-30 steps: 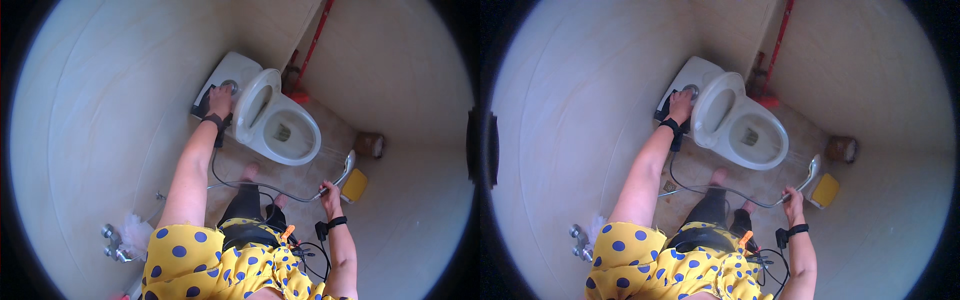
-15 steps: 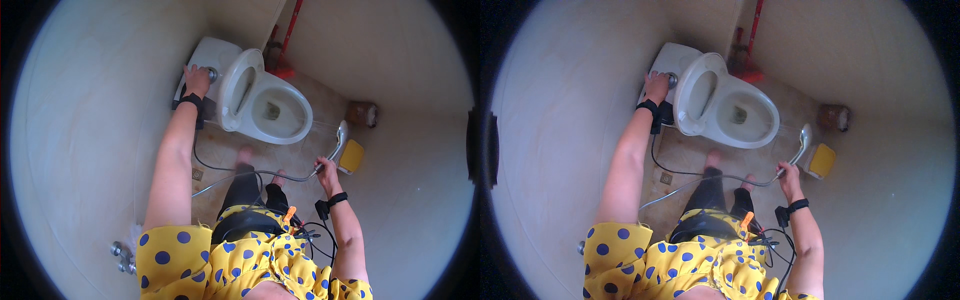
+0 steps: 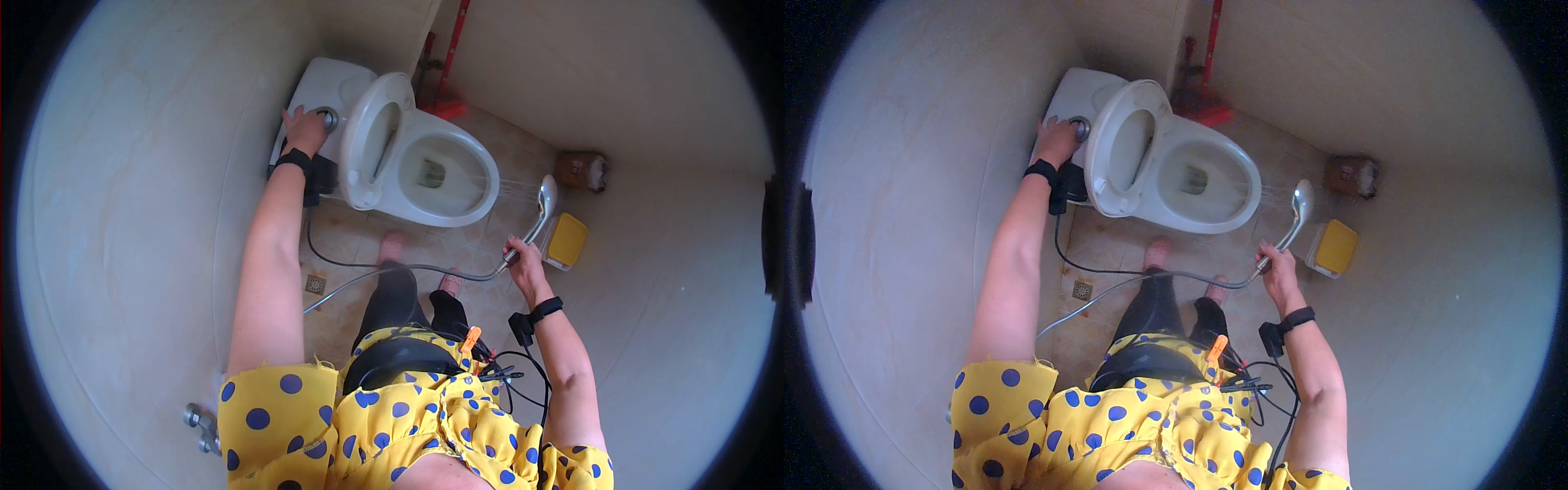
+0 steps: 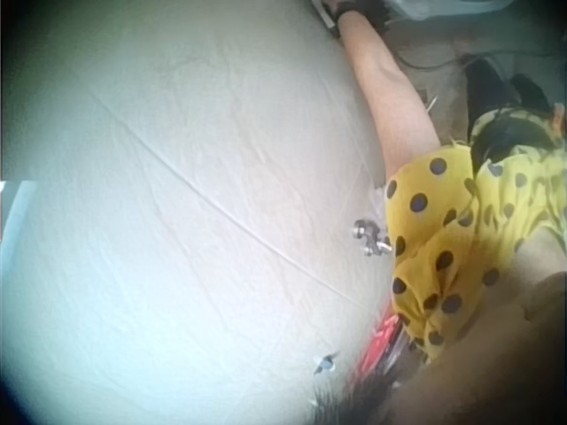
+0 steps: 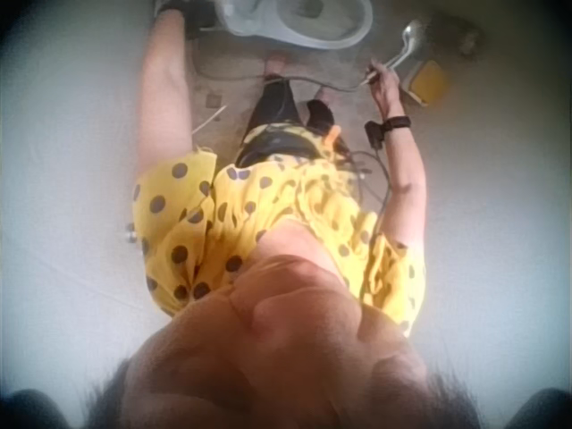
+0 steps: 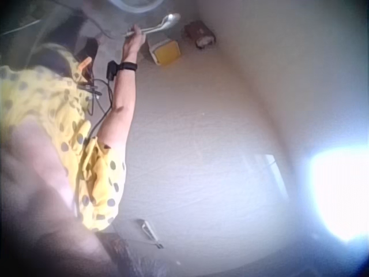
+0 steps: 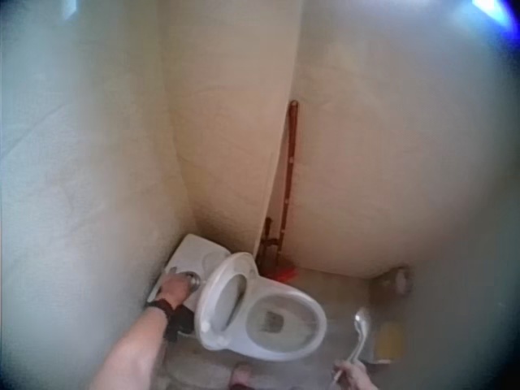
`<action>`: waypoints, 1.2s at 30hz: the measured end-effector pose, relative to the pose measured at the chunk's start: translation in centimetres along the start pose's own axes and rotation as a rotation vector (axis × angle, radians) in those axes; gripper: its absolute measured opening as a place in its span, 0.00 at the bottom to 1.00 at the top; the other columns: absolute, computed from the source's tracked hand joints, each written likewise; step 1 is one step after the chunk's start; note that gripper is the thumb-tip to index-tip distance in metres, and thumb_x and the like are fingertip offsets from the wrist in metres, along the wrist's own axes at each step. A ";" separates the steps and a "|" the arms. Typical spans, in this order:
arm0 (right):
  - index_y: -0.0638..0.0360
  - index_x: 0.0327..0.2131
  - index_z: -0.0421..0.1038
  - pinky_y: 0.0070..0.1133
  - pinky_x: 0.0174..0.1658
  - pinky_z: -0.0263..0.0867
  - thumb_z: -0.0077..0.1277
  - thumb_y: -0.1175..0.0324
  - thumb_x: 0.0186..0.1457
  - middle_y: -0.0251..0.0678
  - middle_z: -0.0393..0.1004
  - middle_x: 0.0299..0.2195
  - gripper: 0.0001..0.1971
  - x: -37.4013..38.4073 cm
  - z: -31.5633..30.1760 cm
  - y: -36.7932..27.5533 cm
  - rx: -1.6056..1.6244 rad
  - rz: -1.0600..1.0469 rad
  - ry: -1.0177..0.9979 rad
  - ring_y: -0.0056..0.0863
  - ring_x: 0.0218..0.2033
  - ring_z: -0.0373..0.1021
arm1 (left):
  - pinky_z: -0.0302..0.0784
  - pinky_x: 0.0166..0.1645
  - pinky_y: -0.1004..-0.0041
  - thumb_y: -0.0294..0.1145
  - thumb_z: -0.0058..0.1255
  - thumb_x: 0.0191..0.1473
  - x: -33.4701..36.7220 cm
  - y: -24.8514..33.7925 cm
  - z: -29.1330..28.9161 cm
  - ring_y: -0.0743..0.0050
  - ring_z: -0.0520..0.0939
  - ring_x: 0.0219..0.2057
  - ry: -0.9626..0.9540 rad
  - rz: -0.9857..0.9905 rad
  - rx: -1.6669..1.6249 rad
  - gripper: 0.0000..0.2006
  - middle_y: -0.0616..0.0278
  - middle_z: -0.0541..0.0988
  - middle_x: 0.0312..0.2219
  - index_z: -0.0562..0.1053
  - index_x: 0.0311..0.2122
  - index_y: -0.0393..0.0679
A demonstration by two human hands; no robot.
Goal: The person cleans a toilet by using a toilet brush and a handheld shower head to scrub the bowl and rinse the interior surfaces.
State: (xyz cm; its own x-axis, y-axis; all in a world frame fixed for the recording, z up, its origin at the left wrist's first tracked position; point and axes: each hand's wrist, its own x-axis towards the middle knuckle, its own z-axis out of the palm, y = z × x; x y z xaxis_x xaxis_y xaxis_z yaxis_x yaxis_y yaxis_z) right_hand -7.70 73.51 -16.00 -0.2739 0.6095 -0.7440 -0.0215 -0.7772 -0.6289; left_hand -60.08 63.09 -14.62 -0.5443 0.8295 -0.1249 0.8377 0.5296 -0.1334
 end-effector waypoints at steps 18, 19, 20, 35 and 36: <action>0.63 0.38 0.65 0.22 0.36 0.65 0.52 0.71 0.53 0.33 0.69 0.30 0.11 -2.6 -6.6 -4.0 -0.589 -0.072 -0.333 0.22 0.31 0.67 | 0.71 0.34 0.76 0.25 0.50 0.51 -27.7 18.2 -4.9 0.77 0.73 0.27 0.154 -0.175 -1.064 0.13 0.62 0.71 0.30 0.69 0.43 0.38; 0.63 0.38 0.65 0.22 0.36 0.65 0.52 0.71 0.53 0.33 0.69 0.30 0.11 -2.8 -6.8 -3.9 -0.588 -0.080 -0.342 0.22 0.31 0.67 | 0.71 0.35 0.77 0.25 0.50 0.51 -29.1 20.1 -5.5 0.78 0.74 0.28 -0.040 -0.150 -1.113 0.14 0.63 0.73 0.31 0.69 0.44 0.38; 0.63 0.36 0.67 0.21 0.34 0.65 0.55 0.68 0.50 0.33 0.70 0.28 0.12 -3.0 -6.9 -3.8 -0.643 -0.126 -0.390 0.22 0.29 0.68 | 0.72 0.36 0.77 0.25 0.50 0.51 -30.1 22.2 -6.1 0.78 0.75 0.29 -0.235 -0.126 -1.158 0.16 0.63 0.74 0.31 0.68 0.46 0.38; 0.65 0.34 0.66 0.20 0.28 0.65 0.58 0.70 0.48 0.34 0.70 0.26 0.13 2.0 -5.7 -1.7 -0.726 -0.137 -0.690 0.20 0.26 0.67 | 0.71 0.44 0.72 0.23 0.51 0.45 -27.5 43.1 -5.0 0.71 0.74 0.41 -0.329 -0.067 -1.318 0.26 0.54 0.72 0.41 0.61 0.51 0.35; 0.65 0.34 0.66 0.20 0.28 0.65 0.58 0.70 0.47 0.34 0.70 0.26 0.14 1.4 -4.9 -2.4 -0.775 -0.143 -0.670 0.20 0.26 0.67 | 0.71 0.44 0.72 0.23 0.51 0.45 -26.7 43.2 -5.8 0.71 0.74 0.41 -0.319 -0.083 -1.332 0.26 0.54 0.72 0.41 0.61 0.51 0.35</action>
State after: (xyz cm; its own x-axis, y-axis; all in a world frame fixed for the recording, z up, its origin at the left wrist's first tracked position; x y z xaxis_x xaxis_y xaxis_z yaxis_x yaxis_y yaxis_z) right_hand -3.32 77.01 -16.61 -0.8018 0.2915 -0.5217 0.4643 -0.2457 -0.8509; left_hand -9.14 64.85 -11.31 -0.4297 0.8068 -0.4056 0.1125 0.4935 0.8625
